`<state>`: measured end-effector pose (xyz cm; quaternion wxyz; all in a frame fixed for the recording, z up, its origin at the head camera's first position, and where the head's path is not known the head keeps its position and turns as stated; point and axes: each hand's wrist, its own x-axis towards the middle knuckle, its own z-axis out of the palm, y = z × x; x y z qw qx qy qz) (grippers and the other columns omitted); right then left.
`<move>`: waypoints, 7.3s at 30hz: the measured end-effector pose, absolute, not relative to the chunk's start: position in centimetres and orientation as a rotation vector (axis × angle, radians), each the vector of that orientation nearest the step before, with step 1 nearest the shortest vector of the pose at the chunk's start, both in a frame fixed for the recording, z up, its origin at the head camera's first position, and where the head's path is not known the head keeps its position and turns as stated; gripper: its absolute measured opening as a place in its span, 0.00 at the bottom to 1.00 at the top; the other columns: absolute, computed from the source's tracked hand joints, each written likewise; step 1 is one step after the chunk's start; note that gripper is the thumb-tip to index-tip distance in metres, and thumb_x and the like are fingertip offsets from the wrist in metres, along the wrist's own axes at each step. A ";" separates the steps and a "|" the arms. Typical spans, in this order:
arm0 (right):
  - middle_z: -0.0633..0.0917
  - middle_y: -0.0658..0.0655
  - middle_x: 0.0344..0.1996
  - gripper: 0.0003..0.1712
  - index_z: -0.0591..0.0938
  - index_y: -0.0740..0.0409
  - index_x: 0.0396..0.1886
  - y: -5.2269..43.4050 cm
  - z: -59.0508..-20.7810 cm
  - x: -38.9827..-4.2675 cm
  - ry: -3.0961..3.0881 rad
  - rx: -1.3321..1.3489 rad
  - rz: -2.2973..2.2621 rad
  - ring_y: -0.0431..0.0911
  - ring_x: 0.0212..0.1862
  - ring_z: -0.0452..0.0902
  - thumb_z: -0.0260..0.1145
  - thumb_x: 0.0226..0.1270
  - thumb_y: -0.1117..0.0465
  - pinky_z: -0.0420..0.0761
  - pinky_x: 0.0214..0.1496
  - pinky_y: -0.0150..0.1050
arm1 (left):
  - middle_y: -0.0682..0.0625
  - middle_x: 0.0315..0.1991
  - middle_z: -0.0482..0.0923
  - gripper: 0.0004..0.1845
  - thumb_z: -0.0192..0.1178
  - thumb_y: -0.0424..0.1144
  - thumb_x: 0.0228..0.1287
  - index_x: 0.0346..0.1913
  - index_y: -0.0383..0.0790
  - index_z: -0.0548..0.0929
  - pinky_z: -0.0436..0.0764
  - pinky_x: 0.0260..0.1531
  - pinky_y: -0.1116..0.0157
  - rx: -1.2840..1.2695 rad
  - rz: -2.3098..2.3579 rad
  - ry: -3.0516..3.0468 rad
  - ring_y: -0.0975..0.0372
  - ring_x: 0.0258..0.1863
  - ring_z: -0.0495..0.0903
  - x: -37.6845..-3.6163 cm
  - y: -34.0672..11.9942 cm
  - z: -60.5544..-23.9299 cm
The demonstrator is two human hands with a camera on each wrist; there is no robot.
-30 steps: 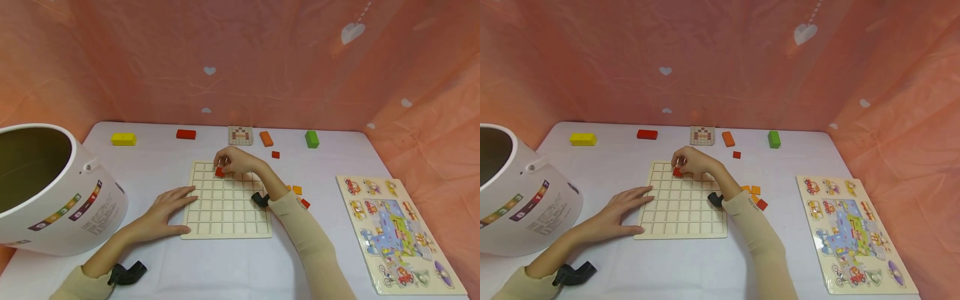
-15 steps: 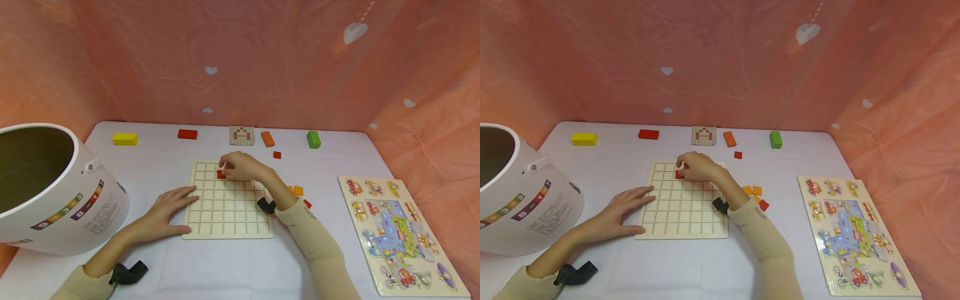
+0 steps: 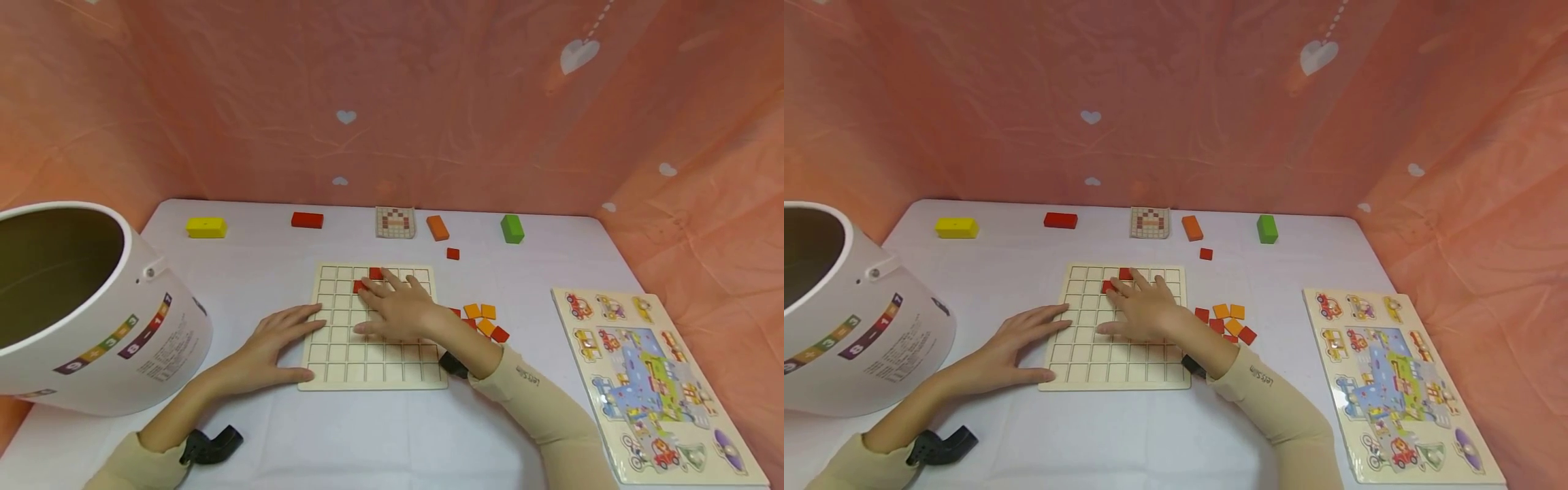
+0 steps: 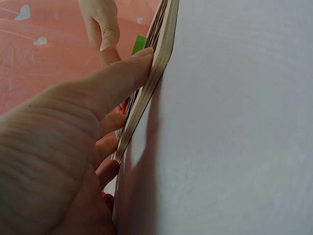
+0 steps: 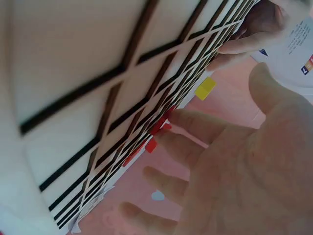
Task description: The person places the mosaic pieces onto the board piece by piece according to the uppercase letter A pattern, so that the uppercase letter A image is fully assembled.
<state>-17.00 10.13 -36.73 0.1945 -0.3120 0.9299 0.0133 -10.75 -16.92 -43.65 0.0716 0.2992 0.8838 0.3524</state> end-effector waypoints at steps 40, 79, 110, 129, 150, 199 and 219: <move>0.84 0.56 0.47 0.22 0.81 0.64 0.54 24.6 -38.4 -17.4 2.500 -0.739 -1.052 0.51 0.49 0.77 0.73 0.59 0.70 0.78 0.54 0.49 | 0.45 0.77 0.55 0.42 0.71 0.58 0.56 0.71 0.44 0.71 0.48 0.66 0.37 0.908 1.067 2.664 0.43 0.74 0.51 -10.8 -16.9 -43.9; 0.84 0.57 0.35 0.10 0.84 0.64 0.43 15.8 -37.2 -21.4 2.476 -0.906 -0.938 0.46 0.37 0.75 0.64 0.64 0.76 0.77 0.39 0.36 | 0.46 0.77 0.56 0.41 0.70 0.57 0.58 0.71 0.44 0.72 0.49 0.65 0.37 0.947 1.085 2.669 0.43 0.74 0.52 -10.6 -17.0 -43.8; 0.85 0.51 0.32 0.05 0.89 0.57 0.36 13.3 -37.5 -22.6 2.729 -0.791 -0.662 0.44 0.36 0.77 0.73 0.60 0.68 0.75 0.37 0.37 | 0.46 0.77 0.56 0.41 0.70 0.58 0.58 0.71 0.45 0.71 0.49 0.65 0.38 0.936 1.075 2.679 0.43 0.74 0.52 -10.6 -16.9 -43.8; 0.86 0.62 0.46 0.15 0.83 0.68 0.52 26.0 -35.8 -17.8 2.608 -0.663 -1.079 0.53 0.47 0.79 0.65 0.65 0.73 0.79 0.51 0.45 | 0.44 0.77 0.56 0.41 0.71 0.56 0.56 0.71 0.43 0.72 0.49 0.64 0.36 0.945 1.086 2.673 0.43 0.74 0.52 -10.6 -17.0 -44.0; 0.84 0.55 0.47 0.18 0.84 0.59 0.49 31.7 -39.4 -13.9 2.511 -0.591 -1.183 0.50 0.47 0.75 0.72 0.59 0.71 0.75 0.47 0.35 | 0.45 0.77 0.55 0.41 0.70 0.58 0.57 0.71 0.44 0.71 0.49 0.64 0.36 0.951 1.059 2.691 0.43 0.74 0.52 -10.8 -17.1 -44.2; 0.83 0.56 0.33 0.11 0.85 0.69 0.42 7.6 -37.5 -23.1 2.207 -1.092 -1.018 0.42 0.35 0.72 0.61 0.65 0.79 0.75 0.38 0.30 | 0.46 0.77 0.55 0.41 0.70 0.58 0.58 0.72 0.45 0.71 0.49 0.65 0.36 0.918 1.059 2.662 0.43 0.74 0.52 -10.7 -16.8 -43.7; 0.47 0.53 0.80 0.47 0.61 0.49 0.78 9.9 -37.0 -17.1 2.594 -1.153 -0.136 0.56 0.79 0.24 0.63 0.66 0.34 0.43 0.74 0.64 | 0.45 0.77 0.55 0.41 0.70 0.58 0.58 0.72 0.44 0.71 0.49 0.64 0.35 0.918 1.071 2.665 0.43 0.74 0.51 -10.6 -16.8 -43.7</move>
